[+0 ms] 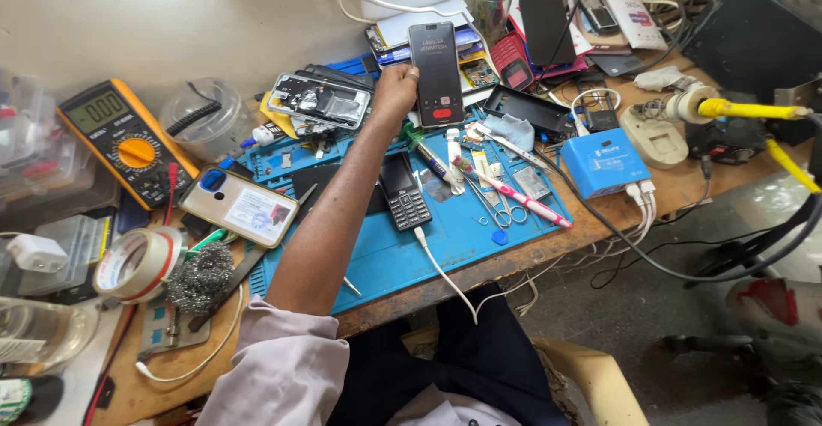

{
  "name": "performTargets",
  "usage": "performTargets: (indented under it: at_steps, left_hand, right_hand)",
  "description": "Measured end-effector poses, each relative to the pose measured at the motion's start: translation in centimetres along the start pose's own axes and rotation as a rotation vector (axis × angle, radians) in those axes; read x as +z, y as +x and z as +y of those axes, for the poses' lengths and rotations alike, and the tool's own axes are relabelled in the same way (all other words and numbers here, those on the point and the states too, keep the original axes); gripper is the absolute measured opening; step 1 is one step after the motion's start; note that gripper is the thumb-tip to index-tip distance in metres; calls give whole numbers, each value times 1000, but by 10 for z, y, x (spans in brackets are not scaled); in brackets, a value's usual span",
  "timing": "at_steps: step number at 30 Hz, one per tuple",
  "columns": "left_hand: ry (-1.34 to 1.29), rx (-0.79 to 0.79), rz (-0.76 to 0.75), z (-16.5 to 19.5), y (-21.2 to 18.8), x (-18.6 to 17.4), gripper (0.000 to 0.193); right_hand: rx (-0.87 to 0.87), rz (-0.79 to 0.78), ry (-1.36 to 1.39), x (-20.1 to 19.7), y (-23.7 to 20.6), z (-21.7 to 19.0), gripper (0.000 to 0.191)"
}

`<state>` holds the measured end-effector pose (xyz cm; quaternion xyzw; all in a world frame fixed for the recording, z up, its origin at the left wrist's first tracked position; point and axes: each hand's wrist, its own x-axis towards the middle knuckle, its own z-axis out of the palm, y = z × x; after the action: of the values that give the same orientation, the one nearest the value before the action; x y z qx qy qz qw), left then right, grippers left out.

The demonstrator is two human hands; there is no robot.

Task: The person uses a screwdriver to unscrew and open a feature phone on a repair mat, then sets it aside. They pick up a smartphone, power it on, and tap and dial on its screen to test the device before placing it back on the bench.

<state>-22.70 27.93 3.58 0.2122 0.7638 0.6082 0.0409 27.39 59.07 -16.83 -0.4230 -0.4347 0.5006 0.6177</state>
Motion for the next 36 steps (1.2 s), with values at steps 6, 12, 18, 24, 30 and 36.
performTargets:
  at_steps: [6, 12, 18, 24, 30, 36]
  left_hand:
    - [-25, -8, 55, 0, -5, 7, 28]
    - [-366, 115, 45, 2, -16, -9, 23]
    - [-613, -38, -60, -27, -48, -41, 28]
    - [-1265, -10, -32, -42, -91, -43, 36]
    - [-1100, 26, -98, -25, -140, -26, 64]
    - [-990, 29, -74, -24, -153, -22, 74]
  right_hand:
    - [-195, -474, 315, 38, -43, -16, 43]
    - [-519, -885, 85, 151, -144, -89, 29]
    - [-524, -698, 62, 199, -151, -140, 42]
    - [-470, -591, 276, 161, -134, -117, 40]
    - [-492, -559, 243, 145, -127, -86, 51]
    - [-549, -571, 203, 132, -115, -62, 50]
